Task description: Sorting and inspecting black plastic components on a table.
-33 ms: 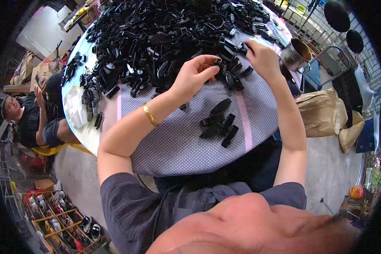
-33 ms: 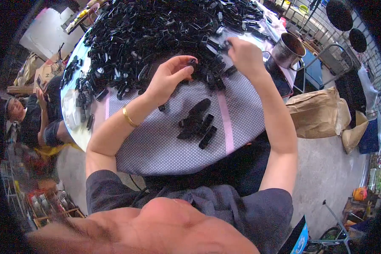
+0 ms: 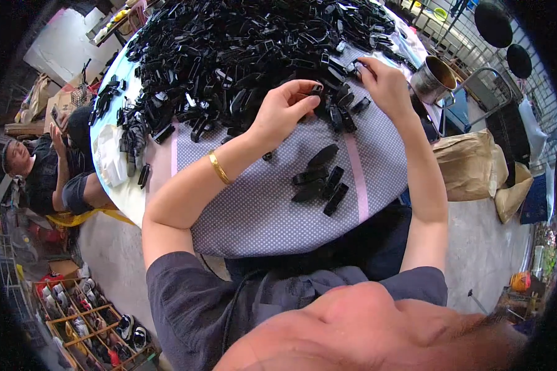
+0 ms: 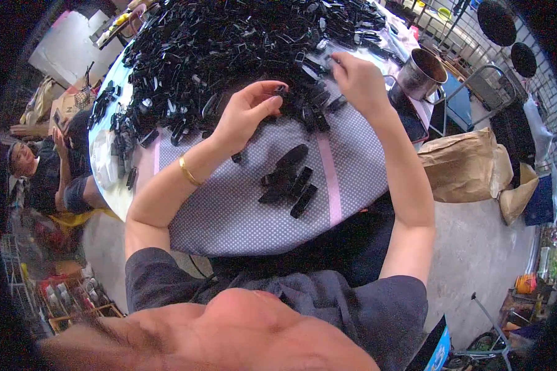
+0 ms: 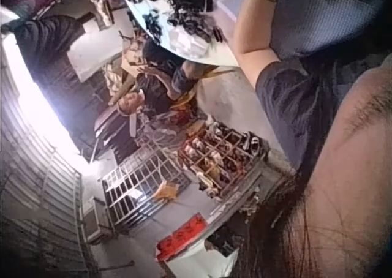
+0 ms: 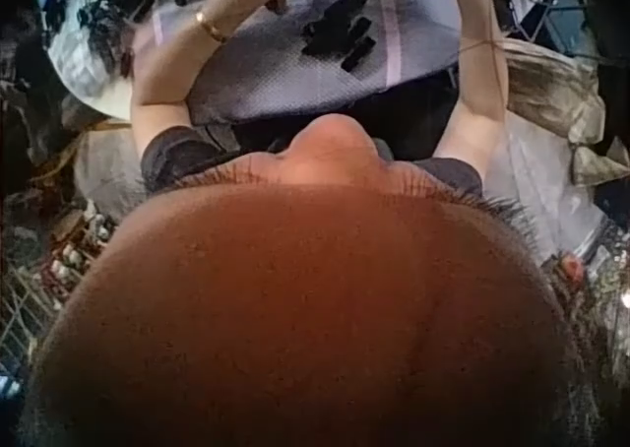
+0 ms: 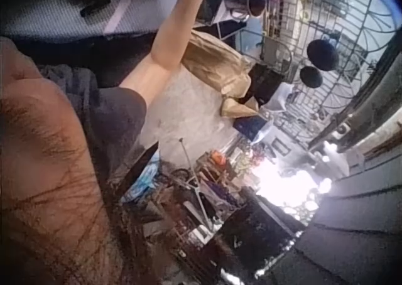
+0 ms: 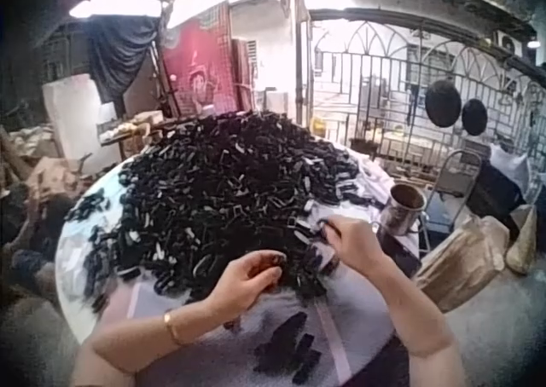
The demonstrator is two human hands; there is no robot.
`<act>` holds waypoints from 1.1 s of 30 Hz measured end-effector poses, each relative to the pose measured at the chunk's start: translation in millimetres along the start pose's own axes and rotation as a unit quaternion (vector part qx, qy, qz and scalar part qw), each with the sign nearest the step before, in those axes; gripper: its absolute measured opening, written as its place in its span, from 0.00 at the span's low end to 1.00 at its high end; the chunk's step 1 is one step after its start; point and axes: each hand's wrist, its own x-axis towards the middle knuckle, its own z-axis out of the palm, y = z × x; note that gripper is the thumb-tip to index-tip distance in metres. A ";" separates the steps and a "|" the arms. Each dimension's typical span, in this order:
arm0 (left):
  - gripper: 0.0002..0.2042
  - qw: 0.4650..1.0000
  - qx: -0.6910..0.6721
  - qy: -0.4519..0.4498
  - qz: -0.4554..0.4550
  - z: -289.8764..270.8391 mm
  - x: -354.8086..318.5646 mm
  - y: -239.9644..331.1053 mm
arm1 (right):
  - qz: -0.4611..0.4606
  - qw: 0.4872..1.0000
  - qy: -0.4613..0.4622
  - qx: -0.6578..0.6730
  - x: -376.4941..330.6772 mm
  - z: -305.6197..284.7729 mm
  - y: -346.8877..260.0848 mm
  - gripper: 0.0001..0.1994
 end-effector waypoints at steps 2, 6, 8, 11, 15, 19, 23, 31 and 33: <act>0.14 1.000 0.002 0.007 0.000 -2.4 1.2 -1.2 | 0.087 0.928 -0.047 0.360 -12.0 -18.1 -35.9 0.13; 0.15 0.999 -0.019 0.021 0.023 -5.5 -1.2 -5.4 | 0.057 0.940 -0.028 0.336 -29.4 -7.1 -77.3 0.11; 0.15 0.999 -0.018 0.018 0.024 -3.1 -0.8 -4.8 | 0.050 0.945 -0.034 0.321 -32.2 -3.0 -72.8 0.11; 0.15 1.000 -0.016 0.019 0.019 -2.1 -2.0 -4.8 | 0.027 0.955 -0.023 0.294 -34.5 7.3 -68.2 0.09; 0.16 0.993 -0.113 0.036 -0.004 4.3 -3.4 -4.6 | -0.098 0.978 0.092 0.162 -33.6 17.9 -66.5 0.07; 0.15 0.987 -0.155 0.045 -0.018 4.6 -4.5 -0.6 | -0.097 0.974 0.143 0.147 -39.9 20.2 -82.4 0.07; 0.13 0.970 -0.242 0.013 -0.031 -2.2 -3.6 8.1 | 0.044 0.976 0.001 0.215 -38.4 3.5 -84.7 0.10; 0.12 0.990 -0.117 -0.061 0.044 -10.0 -3.5 8.3 | -0.043 0.973 -0.007 0.226 -46.9 13.7 -81.7 0.11; 0.12 0.992 -0.107 -0.057 0.036 -9.3 -3.0 8.6 | -0.045 0.972 0.008 0.229 -47.3 11.1 -82.0 0.11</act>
